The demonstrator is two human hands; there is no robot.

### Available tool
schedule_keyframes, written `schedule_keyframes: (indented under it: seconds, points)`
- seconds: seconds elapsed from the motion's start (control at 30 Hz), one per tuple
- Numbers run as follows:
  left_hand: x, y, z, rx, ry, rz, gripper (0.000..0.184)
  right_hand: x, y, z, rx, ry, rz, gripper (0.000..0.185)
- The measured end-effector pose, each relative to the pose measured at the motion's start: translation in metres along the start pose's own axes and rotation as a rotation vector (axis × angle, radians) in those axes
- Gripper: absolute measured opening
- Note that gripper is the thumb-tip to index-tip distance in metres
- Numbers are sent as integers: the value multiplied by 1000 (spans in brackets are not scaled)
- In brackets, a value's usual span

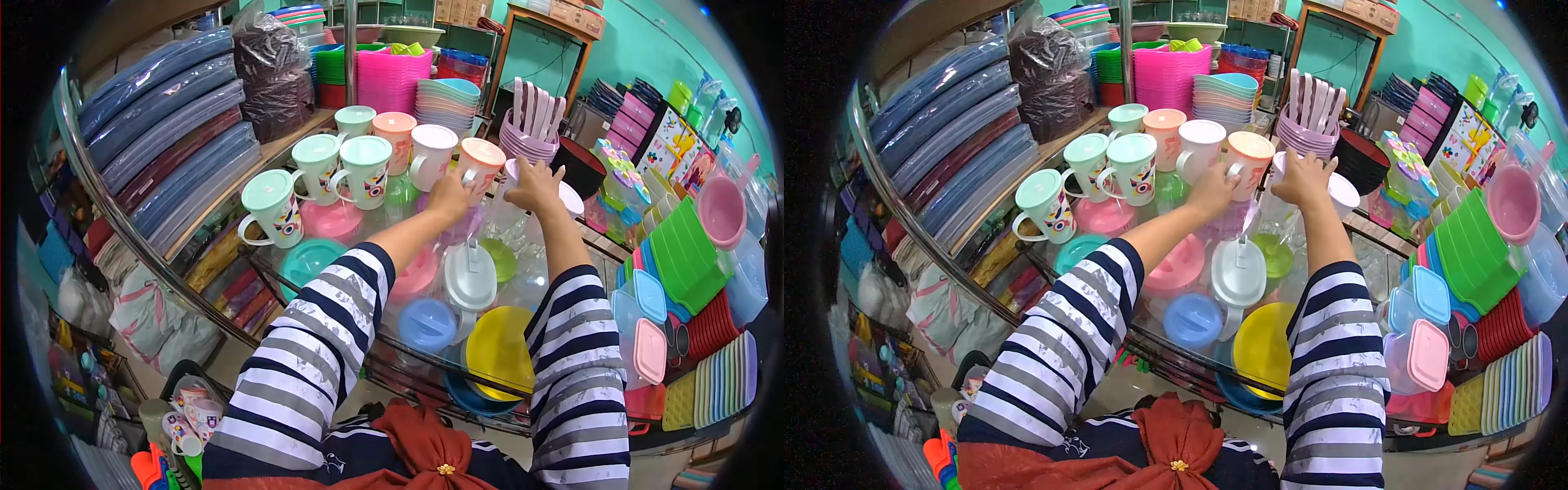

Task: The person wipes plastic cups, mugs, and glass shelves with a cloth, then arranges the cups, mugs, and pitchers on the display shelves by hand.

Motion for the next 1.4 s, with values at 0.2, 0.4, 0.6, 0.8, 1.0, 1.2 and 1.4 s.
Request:
schedule_keyframes:
  seconds: [0.2,0.4,0.6,0.8,1.0,1.2,1.4]
  points:
    - [6,-5,-5,47,27,34,35,-2,-3,-2,16,37,10,77]
    - [-7,4,4,69,1,65,42,-54,20,36,-112,-266,-205,84]
    - [-20,6,10,139,-103,119,54,-115,24,-22,78,-592,-84,95]
    - [-21,4,7,166,-176,165,58,-118,17,-49,-127,-596,-105,87]
    - [-23,11,9,146,-165,195,61,-122,21,-51,-148,-642,-99,85]
    - [-36,31,18,190,-189,211,66,-113,29,-19,-460,-661,-184,74]
    - [-73,94,12,264,-251,111,69,-75,33,6,-507,-357,66,41]
Point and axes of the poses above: each hand's wrist, its own y-axis away from the middle knuckle, its own z-axis out of the back of the hand, x = y × z, the point moved 1 cm from there along -y, towards the middle knuckle, and after that the axes turned 5 degrees about y, right-handed, at the moved point
